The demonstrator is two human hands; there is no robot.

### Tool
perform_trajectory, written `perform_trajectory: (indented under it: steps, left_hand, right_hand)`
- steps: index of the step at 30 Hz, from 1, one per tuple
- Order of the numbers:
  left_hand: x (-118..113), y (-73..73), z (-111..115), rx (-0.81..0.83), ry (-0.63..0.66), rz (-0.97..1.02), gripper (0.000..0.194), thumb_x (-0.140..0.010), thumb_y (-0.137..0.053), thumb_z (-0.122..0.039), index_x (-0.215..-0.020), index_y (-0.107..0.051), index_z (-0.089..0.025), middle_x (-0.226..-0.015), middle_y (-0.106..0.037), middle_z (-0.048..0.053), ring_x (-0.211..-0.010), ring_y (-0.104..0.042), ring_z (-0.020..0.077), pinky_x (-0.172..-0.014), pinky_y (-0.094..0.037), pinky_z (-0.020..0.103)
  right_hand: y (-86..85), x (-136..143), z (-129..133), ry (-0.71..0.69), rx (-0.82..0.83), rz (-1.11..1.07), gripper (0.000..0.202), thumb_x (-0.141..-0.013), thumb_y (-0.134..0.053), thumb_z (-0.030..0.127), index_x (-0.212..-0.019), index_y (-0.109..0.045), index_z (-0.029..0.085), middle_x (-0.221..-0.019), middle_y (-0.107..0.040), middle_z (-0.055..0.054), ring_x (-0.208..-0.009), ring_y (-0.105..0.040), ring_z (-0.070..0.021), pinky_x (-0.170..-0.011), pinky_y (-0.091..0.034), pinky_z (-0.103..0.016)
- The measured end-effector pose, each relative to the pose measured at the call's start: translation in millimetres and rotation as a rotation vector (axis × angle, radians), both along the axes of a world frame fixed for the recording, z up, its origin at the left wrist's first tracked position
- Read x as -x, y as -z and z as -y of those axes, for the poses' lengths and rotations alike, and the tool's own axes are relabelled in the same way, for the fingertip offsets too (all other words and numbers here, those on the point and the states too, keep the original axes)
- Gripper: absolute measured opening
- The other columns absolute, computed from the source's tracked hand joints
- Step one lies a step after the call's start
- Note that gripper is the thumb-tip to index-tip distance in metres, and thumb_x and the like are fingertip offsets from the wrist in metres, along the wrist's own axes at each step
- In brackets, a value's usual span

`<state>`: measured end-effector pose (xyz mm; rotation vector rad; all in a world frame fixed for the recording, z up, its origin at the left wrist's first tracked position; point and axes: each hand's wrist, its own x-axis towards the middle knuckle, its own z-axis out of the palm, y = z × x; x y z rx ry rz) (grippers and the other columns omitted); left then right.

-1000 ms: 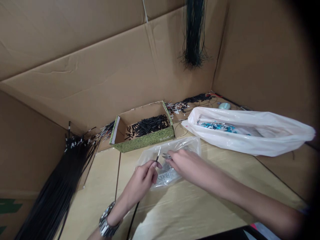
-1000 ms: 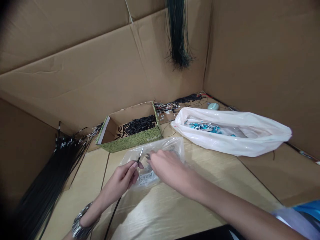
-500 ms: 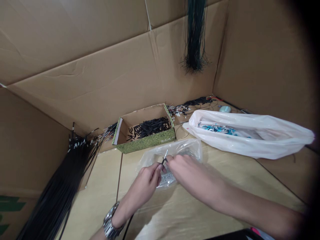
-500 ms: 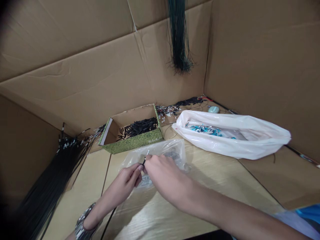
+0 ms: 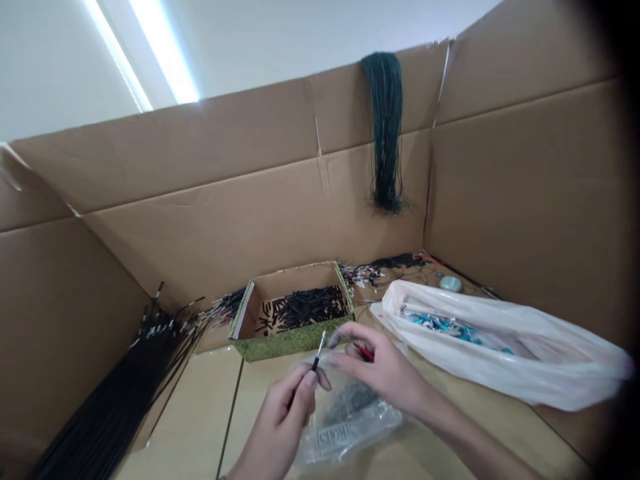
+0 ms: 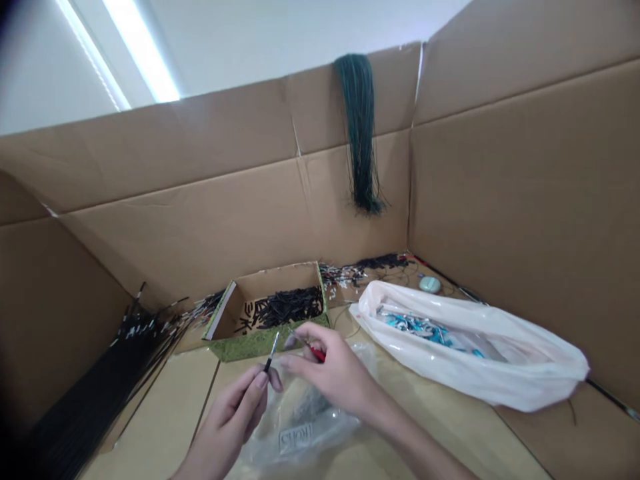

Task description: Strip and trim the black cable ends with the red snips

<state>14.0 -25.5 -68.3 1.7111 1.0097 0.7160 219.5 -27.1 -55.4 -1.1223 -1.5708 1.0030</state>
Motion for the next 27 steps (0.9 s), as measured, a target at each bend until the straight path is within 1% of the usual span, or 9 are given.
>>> perform_trajectory:
  steps: [1, 2, 5, 9, 12, 16, 21, 24, 27]
  left_hand:
    - [-1.8, -2.9, 0.6, -0.003, -0.005, 0.031, 0.043, -0.101, -0.042, -0.055, -0.095, -0.061, -0.018, -0.062, -0.029, -0.007, -0.051, -0.025, 0.0108, -0.046, -0.02, 0.023]
    - [-3.6, -6.2, 1.3, -0.009, -0.007, 0.066, 0.044, -0.1, -0.044, -0.057, -0.093, -0.062, -0.018, -0.062, -0.029, -0.007, -0.051, -0.025, 0.0107, -0.046, -0.019, 0.023]
    - [-7.0, -17.1, 2.5, -0.029, -0.007, 0.155, 0.049, -0.095, -0.047, -0.064, -0.087, -0.063, -0.018, -0.061, -0.03, -0.006, -0.051, -0.025, 0.0107, -0.045, -0.019, 0.023]
    - [-5.0, -25.8, -1.1, -0.043, 0.042, 0.199, 0.052, -0.093, -0.049, -0.066, -0.085, -0.064, -0.018, -0.055, -0.03, -0.006, -0.048, -0.025, 0.0102, -0.044, -0.019, 0.023]
    - [-1.8, -24.4, -4.2, 0.042, 0.075, 0.298, 0.054, -0.091, -0.05, -0.069, -0.083, -0.064, -0.018, -0.052, -0.032, -0.007, -0.044, -0.024, 0.0089, -0.044, -0.018, 0.024]
    - [0.7, -20.8, -3.1, 0.24, 0.111, 0.453, 0.054, -0.085, -0.059, -0.07, -0.073, -0.058, -0.018, -0.048, -0.033, -0.007, -0.042, -0.02, 0.007, -0.043, -0.013, 0.023]
    - [0.8, -22.9, -3.6, 0.322, 0.129, 0.58, 0.051, -0.085, -0.062, -0.068, -0.076, -0.056, -0.018, -0.047, -0.031, -0.009, -0.041, -0.019, 0.006, -0.04, -0.013, 0.021]
    - [-2.5, -25.8, -4.9, 0.311, 0.064, 0.607, 0.049, -0.081, -0.067, -0.069, -0.085, -0.056, -0.021, -0.048, -0.028, -0.012, -0.04, -0.014, 0.0056, -0.037, -0.012, 0.018]
    - [-7.3, -24.4, -4.5, 0.185, -0.064, 0.568, 0.047, -0.079, -0.073, -0.063, -0.092, -0.059, -0.02, -0.054, -0.032, -0.01, -0.042, -0.017, 0.0048, -0.038, -0.014, 0.016]
  right_hand:
    - [-4.8, 4.7, -0.2, -0.029, 0.0, -0.124, 0.02, -0.09, -0.066, 0.036, -0.097, -0.063, 0.018, -0.058, -0.037, 0.01, -0.053, -0.036, -0.0108, -0.05, -0.028, -0.023]
    - [-9.6, 9.3, 0.0, -0.058, -0.007, -0.198, 0.02, -0.09, -0.066, 0.037, -0.093, -0.064, 0.018, -0.057, -0.039, 0.009, -0.052, -0.035, -0.0104, -0.05, -0.027, -0.023]
    - [-23.1, 17.7, 0.8, -0.115, -0.018, -0.292, 0.023, -0.091, -0.064, 0.04, -0.083, -0.061, 0.019, -0.056, -0.043, 0.008, -0.051, -0.035, -0.0103, -0.05, -0.027, -0.024]
    - [-38.5, 19.3, 0.0, -0.032, -0.095, -0.169, 0.02, -0.088, -0.063, 0.033, -0.073, -0.058, 0.019, -0.059, -0.035, 0.008, -0.056, -0.033, -0.0112, -0.052, -0.027, -0.025]
    - [-46.0, 24.4, -1.5, -0.019, -0.122, -0.116, 0.019, -0.085, -0.061, 0.028, -0.069, -0.054, 0.02, -0.061, -0.034, 0.007, -0.057, -0.032, -0.0116, -0.052, -0.028, -0.024]
    - [-44.0, 40.3, -4.3, -0.05, -0.1, -0.22, 0.018, -0.083, -0.06, 0.029, -0.071, -0.05, 0.021, -0.06, -0.035, 0.008, -0.055, -0.031, -0.0109, -0.05, -0.027, -0.023]
    - [-31.4, 51.0, -10.3, -0.114, -0.023, -0.36, 0.02, -0.088, -0.059, 0.036, -0.077, -0.051, 0.022, -0.057, -0.032, 0.01, -0.046, -0.022, -0.0083, -0.044, -0.021, -0.023]
    - [-31.5, 48.6, -11.7, -0.137, 0.002, -0.374, 0.02, -0.091, -0.057, 0.037, -0.079, -0.052, 0.022, -0.057, -0.036, 0.01, -0.045, -0.023, -0.0081, -0.044, -0.023, -0.023]
    - [-38.3, 46.4, -9.3, -0.1, -0.023, -0.311, 0.016, -0.087, -0.06, 0.032, -0.077, -0.054, 0.021, -0.061, -0.042, 0.007, -0.052, -0.034, -0.0097, -0.049, -0.03, -0.022]
